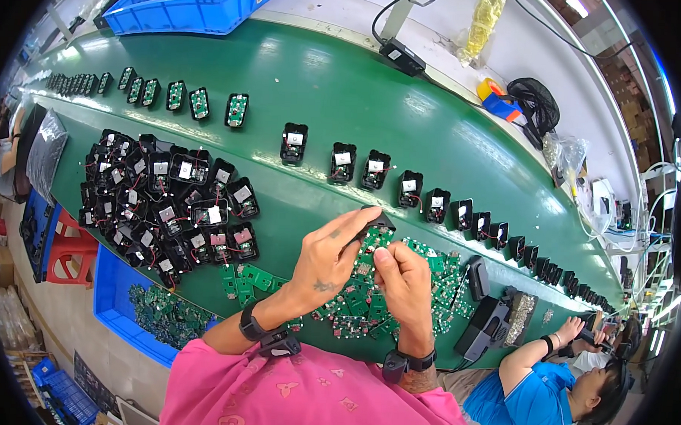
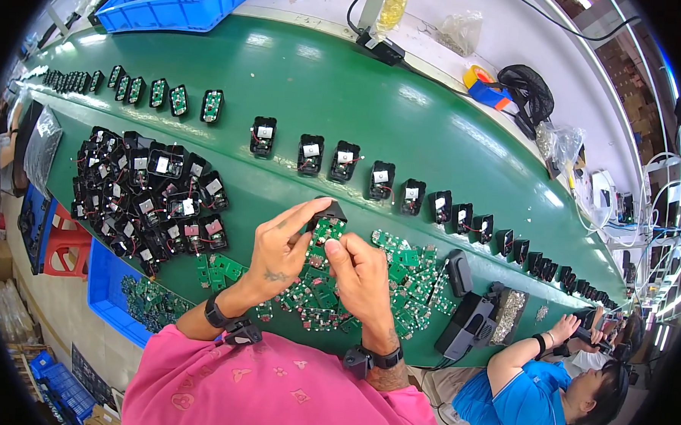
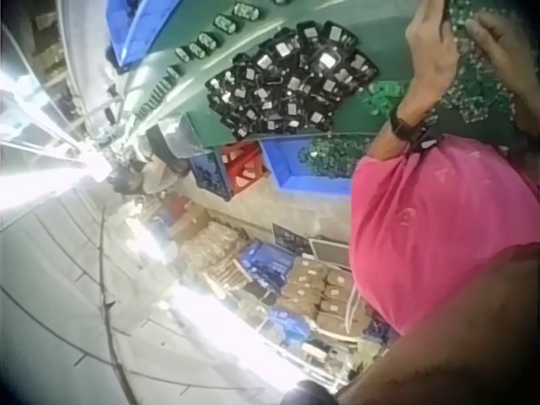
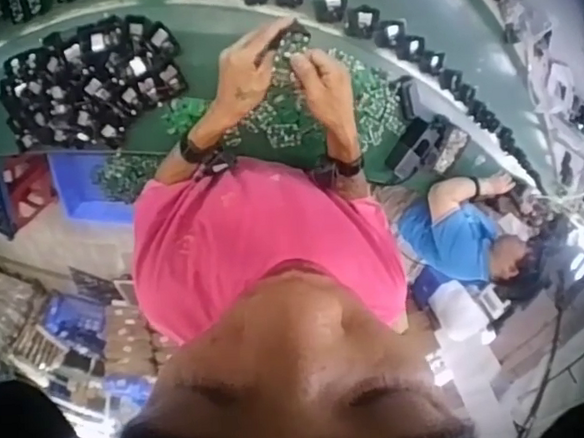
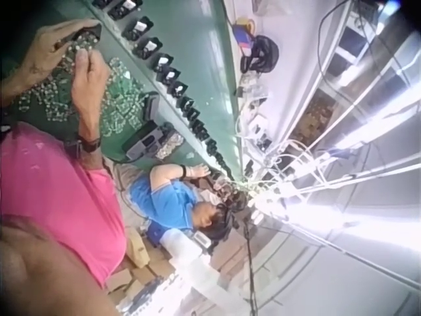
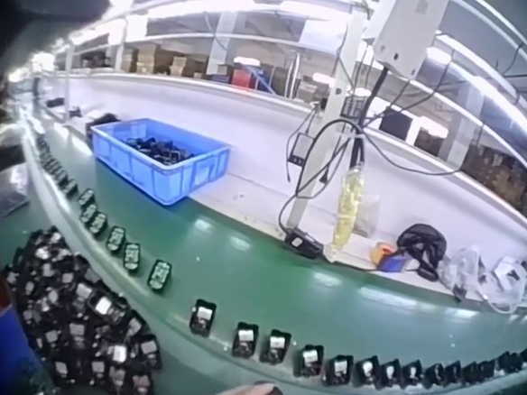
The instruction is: The person picks up a circuit board and a black plastic housing, fits the board into the housing, and presses them together by hand. The person then places the assembled unit onto the conveyor belt and repeats the process.
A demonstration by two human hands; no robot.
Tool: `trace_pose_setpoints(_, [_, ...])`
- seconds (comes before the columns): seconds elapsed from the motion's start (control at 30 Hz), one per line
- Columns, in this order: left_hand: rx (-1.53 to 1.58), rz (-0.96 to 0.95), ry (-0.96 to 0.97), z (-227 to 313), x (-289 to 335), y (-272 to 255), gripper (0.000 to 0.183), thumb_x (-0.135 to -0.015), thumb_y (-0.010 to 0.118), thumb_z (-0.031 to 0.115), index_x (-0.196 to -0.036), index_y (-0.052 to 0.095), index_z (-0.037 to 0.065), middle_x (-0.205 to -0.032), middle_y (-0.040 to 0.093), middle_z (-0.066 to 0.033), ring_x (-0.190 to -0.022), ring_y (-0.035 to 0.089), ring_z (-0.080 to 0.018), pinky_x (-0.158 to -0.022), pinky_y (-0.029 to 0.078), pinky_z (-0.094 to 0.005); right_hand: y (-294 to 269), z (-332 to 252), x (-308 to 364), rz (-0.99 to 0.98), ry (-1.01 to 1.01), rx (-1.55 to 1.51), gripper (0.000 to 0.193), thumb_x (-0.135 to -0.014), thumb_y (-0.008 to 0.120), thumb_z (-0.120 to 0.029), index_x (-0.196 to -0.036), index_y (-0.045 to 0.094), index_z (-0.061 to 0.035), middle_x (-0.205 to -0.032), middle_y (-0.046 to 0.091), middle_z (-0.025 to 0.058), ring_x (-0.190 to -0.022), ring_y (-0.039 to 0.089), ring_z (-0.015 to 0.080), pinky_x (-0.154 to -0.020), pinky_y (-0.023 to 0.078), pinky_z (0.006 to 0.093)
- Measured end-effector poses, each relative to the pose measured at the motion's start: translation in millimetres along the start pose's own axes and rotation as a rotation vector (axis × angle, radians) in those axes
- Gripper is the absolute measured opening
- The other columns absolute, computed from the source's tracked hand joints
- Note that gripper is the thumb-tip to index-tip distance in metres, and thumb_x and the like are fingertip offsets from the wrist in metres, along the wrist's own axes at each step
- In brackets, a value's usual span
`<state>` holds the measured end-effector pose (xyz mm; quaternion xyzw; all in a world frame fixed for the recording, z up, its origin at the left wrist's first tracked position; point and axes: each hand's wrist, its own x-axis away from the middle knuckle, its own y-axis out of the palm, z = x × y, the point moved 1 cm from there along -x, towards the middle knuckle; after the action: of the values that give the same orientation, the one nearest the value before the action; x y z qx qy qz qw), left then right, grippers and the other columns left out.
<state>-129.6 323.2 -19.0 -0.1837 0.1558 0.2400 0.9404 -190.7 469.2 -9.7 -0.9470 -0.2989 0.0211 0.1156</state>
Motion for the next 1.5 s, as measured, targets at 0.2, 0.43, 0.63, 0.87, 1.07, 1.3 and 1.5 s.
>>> trace_pose_setpoints(0.2, [0.145, -0.223, -0.277, 18, -12, -17, 0.055, -0.084, 0.056, -0.012, -0.136, 0.058, 0.004, -0.126, 0.065, -0.0117, -0.082, 0.063, -0.0057, -0.064, 0.053, -0.0222, -6, -3, -8, 0.106, -0.179, 0.208, 0.028, -0.094, 0.069, -0.019, -0.075, 0.062, 0.0008, -0.054, 0.053, 0.0047, -0.048, 0.044, 0.0094, -0.046, 0.035, 0.0300])
trace_pose_setpoints(0.43, [0.426, -0.180, -0.356, 12, -7, -21, 0.043, -0.093, 0.059, -0.001, -0.136, 0.054, 0.001, -0.117, 0.066, -0.0154, -0.081, 0.072, -0.0159, -0.063, 0.059, -0.0258, 4, -2, -7, 0.150, -0.102, 0.182, 0.028, -0.091, 0.073, -0.017, -0.073, 0.062, 0.0017, -0.052, 0.054, 0.0061, -0.046, 0.046, 0.0101, -0.045, 0.035, 0.0287])
trace_pose_setpoints(0.63, [0.413, -0.183, -0.399, 9, -8, -20, 0.040, -0.097, 0.062, 0.009, -0.135, 0.054, 0.002, -0.118, 0.064, -0.0190, -0.076, 0.073, -0.0185, -0.059, 0.061, -0.0280, 8, -5, -9, 0.164, -0.124, 0.219, 0.033, -0.092, 0.073, -0.019, -0.070, 0.059, 0.0022, -0.055, 0.052, 0.0023, -0.052, 0.042, 0.0060, -0.046, 0.032, 0.0272])
trace_pose_setpoints(0.87, [0.352, -0.150, -0.428, 9, -3, -18, 0.036, -0.102, 0.056, 0.016, -0.136, 0.054, 0.005, -0.114, 0.064, -0.0175, -0.069, 0.073, -0.0202, -0.054, 0.059, -0.0277, 16, -2, -12, 0.212, -0.229, 0.317, 0.033, -0.092, 0.071, -0.019, -0.071, 0.057, 0.0016, -0.054, 0.051, 0.0023, -0.050, 0.042, 0.0092, -0.046, 0.032, 0.0289])
trace_pose_setpoints(1.07, [0.351, -0.178, -0.465, 10, -7, -18, 0.036, -0.103, 0.052, 0.017, -0.137, 0.054, 0.005, -0.112, 0.065, -0.0164, -0.065, 0.072, -0.0192, -0.051, 0.057, -0.0273, 22, 1, -13, 0.223, -0.169, 0.213, 0.021, -0.094, 0.067, -0.017, -0.106, 0.061, 0.0005, -0.063, 0.054, 0.0052, -0.056, 0.048, 0.0122, -0.051, 0.040, 0.0311])
trace_pose_setpoints(1.3, [0.541, -0.234, -0.587, 4, -8, -18, 0.035, -0.104, 0.048, 0.013, -0.137, 0.048, 0.002, -0.111, 0.065, -0.0158, -0.063, 0.072, -0.0197, -0.050, 0.057, -0.0268, 13, -4, -13, 0.028, -0.169, 0.219, 0.051, -0.098, 0.056, -0.012, -0.148, 0.046, -0.0048, -0.071, 0.054, 0.0080, -0.063, 0.054, 0.0145, -0.060, 0.046, 0.0306])
trace_pose_setpoints(1.5, [0.471, -0.233, -0.556, 4, -9, -17, 0.033, -0.103, 0.048, 0.011, -0.134, 0.047, 0.001, -0.109, 0.066, -0.0158, -0.059, 0.070, -0.0191, -0.048, 0.057, -0.0267, 15, -8, -15, 0.037, -0.143, 0.220, 0.047, -0.099, 0.055, -0.012, -0.145, 0.048, -0.0043, -0.073, 0.056, 0.0085, -0.066, 0.055, 0.0139, -0.064, 0.047, 0.0296])
